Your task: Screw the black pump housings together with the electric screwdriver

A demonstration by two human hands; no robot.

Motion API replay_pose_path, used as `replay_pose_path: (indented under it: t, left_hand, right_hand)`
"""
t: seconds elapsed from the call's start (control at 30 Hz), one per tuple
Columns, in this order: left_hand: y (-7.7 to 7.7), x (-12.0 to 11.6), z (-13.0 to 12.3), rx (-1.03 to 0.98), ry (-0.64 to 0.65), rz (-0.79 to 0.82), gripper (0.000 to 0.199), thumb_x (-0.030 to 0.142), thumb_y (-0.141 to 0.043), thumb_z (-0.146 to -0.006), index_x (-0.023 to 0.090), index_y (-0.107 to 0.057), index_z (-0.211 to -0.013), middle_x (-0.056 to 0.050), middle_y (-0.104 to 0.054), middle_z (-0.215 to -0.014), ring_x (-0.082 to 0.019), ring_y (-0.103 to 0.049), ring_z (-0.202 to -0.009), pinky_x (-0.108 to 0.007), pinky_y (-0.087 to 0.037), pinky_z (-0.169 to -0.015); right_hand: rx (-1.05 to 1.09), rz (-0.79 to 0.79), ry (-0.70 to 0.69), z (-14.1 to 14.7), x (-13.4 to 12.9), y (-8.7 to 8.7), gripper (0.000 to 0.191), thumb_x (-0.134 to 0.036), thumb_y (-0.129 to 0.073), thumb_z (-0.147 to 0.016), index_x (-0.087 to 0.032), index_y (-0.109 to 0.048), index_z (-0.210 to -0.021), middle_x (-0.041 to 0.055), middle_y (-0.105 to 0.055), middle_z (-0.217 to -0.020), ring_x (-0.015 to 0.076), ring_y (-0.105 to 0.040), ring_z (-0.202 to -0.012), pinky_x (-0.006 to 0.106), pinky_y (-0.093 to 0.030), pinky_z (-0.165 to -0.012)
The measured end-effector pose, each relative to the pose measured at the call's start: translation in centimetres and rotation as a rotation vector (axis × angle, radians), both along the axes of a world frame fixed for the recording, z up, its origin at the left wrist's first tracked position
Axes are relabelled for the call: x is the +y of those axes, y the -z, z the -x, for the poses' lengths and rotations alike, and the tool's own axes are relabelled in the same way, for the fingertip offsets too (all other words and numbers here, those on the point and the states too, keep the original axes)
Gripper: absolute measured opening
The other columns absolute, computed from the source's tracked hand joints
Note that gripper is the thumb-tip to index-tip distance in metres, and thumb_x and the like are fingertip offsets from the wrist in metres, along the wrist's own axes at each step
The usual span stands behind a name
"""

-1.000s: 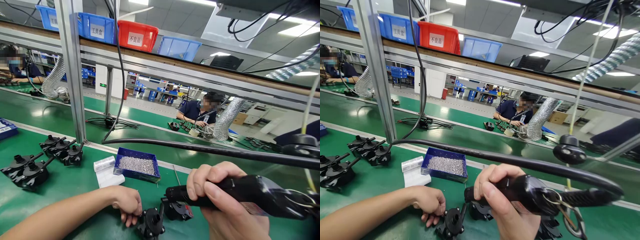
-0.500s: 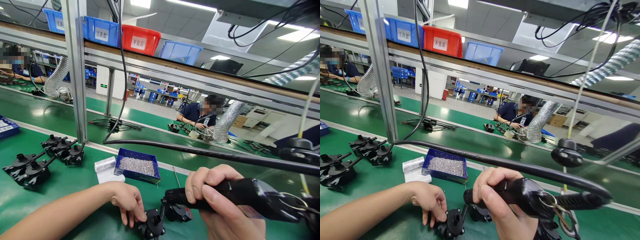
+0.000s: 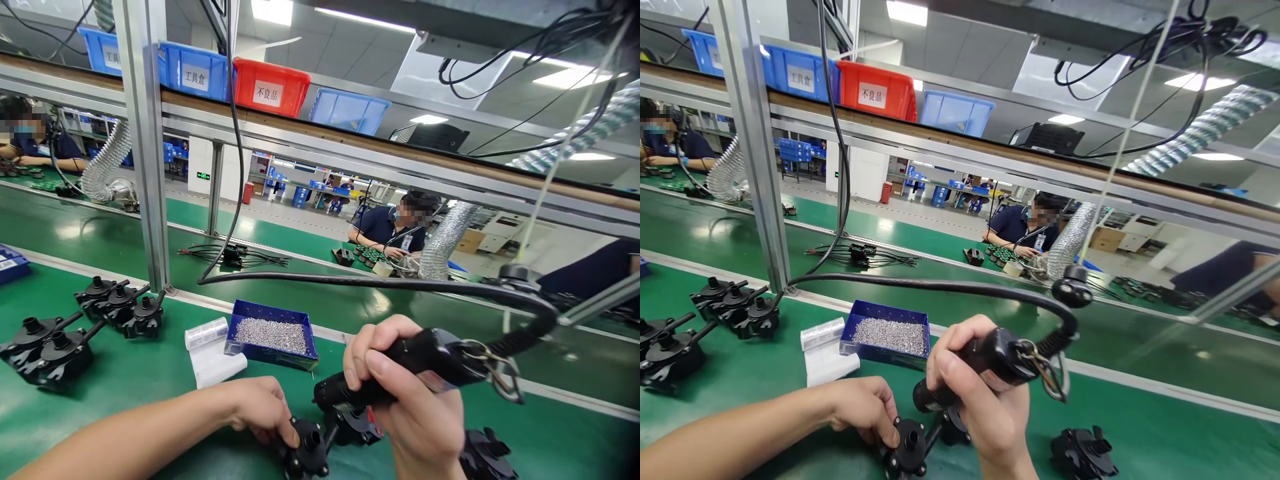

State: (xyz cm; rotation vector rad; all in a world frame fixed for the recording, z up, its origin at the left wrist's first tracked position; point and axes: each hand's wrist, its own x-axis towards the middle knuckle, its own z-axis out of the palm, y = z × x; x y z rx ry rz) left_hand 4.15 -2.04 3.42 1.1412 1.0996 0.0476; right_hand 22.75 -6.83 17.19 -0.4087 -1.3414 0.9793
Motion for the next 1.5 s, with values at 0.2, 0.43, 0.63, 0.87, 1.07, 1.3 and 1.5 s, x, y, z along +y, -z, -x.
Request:
replay_pose_path:
  t: [0.2, 0.43, 0.63, 0.87, 1.07, 1.3, 1.5]
  left_hand:
    - [-0.2, 1.2, 1.2, -0.071, -0.04, -0.018, 0.03, 0.029, -0.095, -0.048, 0.018, -0.076, -0.068, 0.0, -0.069, -0.068, -0.012, -0.053, -0.056, -0.022, -0.042, -0.047]
    - [-0.1, 0.8, 0.8, -0.07, -0.092, -0.027, 0.029, 0.029, -0.093, -0.053, 0.019, -0.068, -0.064, 0.003, -0.061, -0.063, -0.011, -0.048, -0.055, -0.022, -0.038, -0.043]
    - [0.0, 0.8, 0.7, -0.066, -0.131, -0.018, 0.032, 0.024, -0.086, -0.05, 0.022, -0.059, -0.066, 0.006, -0.057, -0.059, -0.011, -0.046, -0.052, -0.023, -0.038, -0.041]
    - [-0.6, 0.7, 1.0, -0.111, -0.09, -0.024, 0.03, 0.027, -0.084, -0.049, 0.021, -0.063, -0.069, 0.005, -0.06, -0.063, -0.012, -0.048, -0.056, -0.023, -0.037, -0.044]
    - [-0.4, 0.7, 1.0, -0.093, -0.083, -0.039, 0.031, 0.032, -0.084, -0.045, 0.021, -0.063, -0.066, 0.005, -0.057, -0.062, -0.012, -0.047, -0.056, -0.025, -0.037, -0.046]
    - [-0.6, 1.4, 1.3, -0.22, -0.123, -0.237, 0.033, 0.036, -0.087, -0.053, 0.018, -0.07, -0.074, 0.001, -0.065, -0.07, -0.013, -0.054, -0.066, -0.026, -0.04, -0.058]
    - [-1.5, 2.2, 2.1, -0.265, -0.085, -0.561, 0.02, 0.034, -0.068, -0.087, 0.016, -0.071, -0.096, -0.006, -0.076, -0.094, -0.019, -0.071, -0.086, -0.032, -0.056, -0.081]
  right_hand:
    - [0.057, 0.086, -0.127, 1.8, 1.9, 1.8, 0.015, -0.024, -0.082, -0.097, -0.022, -0.067, -0.096, -0.0028, -0.066, -0.07, 0.0139, -0.064, -0.054, 0.024, -0.052, -0.052]
    - [0.007, 0.172, -0.151, 2.6, 3.1, 3.1, 0.025, -0.03, -0.085, -0.091, -0.022, -0.062, -0.092, -0.0034, -0.065, -0.067, 0.0149, -0.061, -0.049, 0.027, -0.053, -0.049]
    - [0.015, 0.163, -0.19, 2.7, 3.6, 3.5, 0.025, -0.029, -0.086, -0.092, -0.021, -0.062, -0.094, -0.003, -0.068, -0.068, 0.0138, -0.061, -0.049, 0.026, -0.052, -0.05]
    - [0.011, 0.151, -0.251, 2.6, 3.6, 3.8, 0.022, -0.026, -0.085, -0.095, -0.021, -0.064, -0.096, -0.0031, -0.069, -0.07, 0.0131, -0.062, -0.05, 0.024, -0.051, -0.051]
    - [0.003, 0.195, -0.206, 2.9, 3.7, 3.9, 0.025, -0.029, -0.089, -0.093, -0.021, -0.066, -0.096, -0.0029, -0.07, -0.07, 0.0138, -0.064, -0.053, 0.024, -0.052, -0.054]
    - [-0.097, 0.2, -0.123, 2.5, 3.7, 3.7, 0.027, -0.036, -0.09, -0.094, -0.022, -0.067, -0.096, -0.0017, -0.07, -0.073, 0.0169, -0.069, -0.06, 0.027, -0.054, -0.059]
    - [-0.248, 0.376, -0.206, 1.1, 3.2, 2.5, 0.037, -0.046, -0.093, -0.09, -0.022, -0.066, -0.096, -0.0025, -0.068, -0.068, 0.0171, -0.067, -0.059, 0.029, -0.053, -0.061]
